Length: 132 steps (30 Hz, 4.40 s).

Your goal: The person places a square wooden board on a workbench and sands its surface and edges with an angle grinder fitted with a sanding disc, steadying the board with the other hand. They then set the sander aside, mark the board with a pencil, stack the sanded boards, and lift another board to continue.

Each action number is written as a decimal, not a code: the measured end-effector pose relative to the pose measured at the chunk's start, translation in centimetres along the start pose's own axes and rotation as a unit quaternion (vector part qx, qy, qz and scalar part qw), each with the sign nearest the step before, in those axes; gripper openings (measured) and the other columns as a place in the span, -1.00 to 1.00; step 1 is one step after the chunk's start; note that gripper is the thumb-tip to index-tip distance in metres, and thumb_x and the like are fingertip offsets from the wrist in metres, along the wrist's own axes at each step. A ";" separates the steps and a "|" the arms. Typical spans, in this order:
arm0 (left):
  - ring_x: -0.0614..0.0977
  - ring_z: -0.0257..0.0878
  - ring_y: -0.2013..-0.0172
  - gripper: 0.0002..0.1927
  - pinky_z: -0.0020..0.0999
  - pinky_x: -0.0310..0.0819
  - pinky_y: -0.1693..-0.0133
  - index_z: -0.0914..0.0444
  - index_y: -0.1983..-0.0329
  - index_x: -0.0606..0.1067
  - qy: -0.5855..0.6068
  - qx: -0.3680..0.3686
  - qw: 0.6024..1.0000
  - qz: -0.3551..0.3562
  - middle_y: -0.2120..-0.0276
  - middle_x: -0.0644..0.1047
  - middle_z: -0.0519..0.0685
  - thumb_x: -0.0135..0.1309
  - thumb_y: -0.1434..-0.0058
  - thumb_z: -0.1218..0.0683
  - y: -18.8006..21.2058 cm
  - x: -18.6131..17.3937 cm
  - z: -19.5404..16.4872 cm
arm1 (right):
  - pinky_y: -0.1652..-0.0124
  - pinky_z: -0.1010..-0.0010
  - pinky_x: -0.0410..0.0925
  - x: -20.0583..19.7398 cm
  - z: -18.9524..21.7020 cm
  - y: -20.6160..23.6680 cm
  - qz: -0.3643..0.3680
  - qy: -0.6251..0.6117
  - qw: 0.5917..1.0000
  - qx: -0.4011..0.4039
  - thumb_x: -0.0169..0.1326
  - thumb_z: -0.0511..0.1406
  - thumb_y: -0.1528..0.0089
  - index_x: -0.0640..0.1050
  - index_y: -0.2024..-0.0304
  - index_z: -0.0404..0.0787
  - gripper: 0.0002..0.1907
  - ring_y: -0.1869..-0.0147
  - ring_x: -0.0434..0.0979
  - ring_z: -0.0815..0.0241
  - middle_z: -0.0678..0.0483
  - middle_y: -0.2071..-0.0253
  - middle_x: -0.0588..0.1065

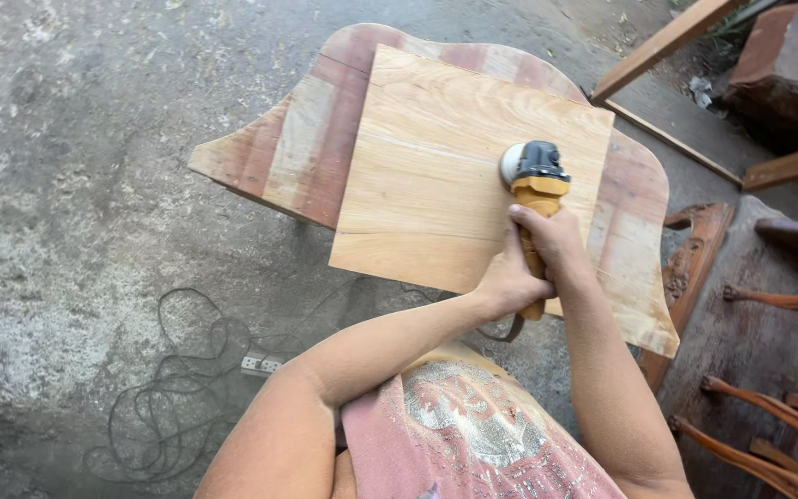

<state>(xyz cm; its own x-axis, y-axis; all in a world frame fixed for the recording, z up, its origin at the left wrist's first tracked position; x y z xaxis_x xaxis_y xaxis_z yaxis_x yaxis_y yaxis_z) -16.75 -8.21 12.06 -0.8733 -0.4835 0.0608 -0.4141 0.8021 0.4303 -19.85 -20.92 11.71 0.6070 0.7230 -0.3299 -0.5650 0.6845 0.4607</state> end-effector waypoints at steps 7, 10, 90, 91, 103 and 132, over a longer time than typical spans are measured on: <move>0.66 0.16 0.07 0.50 -0.14 0.55 -0.03 0.26 -0.53 -0.52 -0.050 -0.012 0.996 0.071 0.06 0.57 0.35 0.30 0.24 -0.02 -2.0 1.2 -0.5 | 0.38 0.42 0.39 -2.3 -0.7 0.8 -0.086 -0.072 0.994 0.000 0.31 -0.20 -0.15 0.57 0.16 -0.30 -0.65 0.37 0.49 0.32 0.12 0.33 0.54; 0.66 0.14 0.05 0.45 -0.14 0.55 -0.03 0.26 -0.54 -0.47 -0.057 -0.018 0.998 0.023 0.04 0.58 0.33 0.31 0.19 0.01 -0.8 -2.6 0.0 | 0.38 0.43 0.39 2.0 0.7 0.0 -0.043 -0.036 0.998 -0.016 0.30 -0.19 -0.15 0.57 0.16 -0.30 -0.65 0.37 0.50 0.34 0.11 0.34 0.55; 0.43 0.06 0.02 -0.82 0.07 0.27 -0.04 0.20 0.17 0.44 -0.396 0.147 0.817 -0.391 0.12 0.44 0.08 0.10 -0.28 0.02 -5.6 -17.9 5.8 | 0.30 0.41 0.42 10.7 9.1 -4.2 0.112 0.021 0.991 -0.072 0.29 -0.22 -0.12 0.53 0.08 -0.31 -0.60 0.32 0.50 0.33 0.10 0.32 0.55; 0.43 0.06 0.03 -0.83 0.07 0.26 -0.02 0.20 0.17 0.43 -0.402 0.152 0.814 -0.392 0.13 0.44 0.08 0.09 -0.31 0.03 -6.2 -18.0 5.8 | 0.30 0.40 0.42 11.0 9.3 -4.6 0.115 0.034 0.990 -0.077 0.29 -0.21 -0.12 0.53 0.10 -0.32 -0.60 0.32 0.50 0.32 0.10 0.33 0.54; 0.42 -0.04 0.05 -0.88 -0.03 0.21 -0.06 0.16 0.22 0.44 -0.367 0.160 0.843 -0.360 0.18 0.44 -0.02 0.06 -0.36 0.03 -6.9 -18.8 5.2 | 0.33 0.34 0.48 -1.2 3.7 -2.3 0.000 -0.022 0.999 0.043 0.28 -0.27 -0.13 0.48 0.01 -0.33 -0.56 0.36 0.55 0.21 0.04 0.33 0.51; 0.45 -0.02 0.06 -0.82 -0.03 0.23 -0.03 0.18 0.15 0.43 -0.353 0.226 0.839 -0.347 0.18 0.44 0.02 0.11 -0.30 0.02 -7.7 -19.0 5.7 | 0.35 0.37 0.44 2.9 6.5 -5.6 0.035 -0.022 0.999 0.014 0.29 -0.27 -0.11 0.50 0.05 -0.28 -0.59 0.36 0.52 0.28 0.08 0.32 0.51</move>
<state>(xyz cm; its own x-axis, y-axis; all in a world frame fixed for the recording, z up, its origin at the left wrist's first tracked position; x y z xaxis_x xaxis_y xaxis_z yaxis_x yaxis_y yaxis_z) 1.57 -3.15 2.47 -0.2493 -0.6891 -0.6804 -0.8022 0.5406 -0.2536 -11.29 -23.23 13.55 0.5913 0.7632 -0.2604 -0.5909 0.6298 0.5041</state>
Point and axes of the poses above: each hand's wrist, its own y-axis away from the middle knuckle, its own x-axis out of the palm, z = x × y, the point moved 1 cm from there along -y, towards the middle knuckle
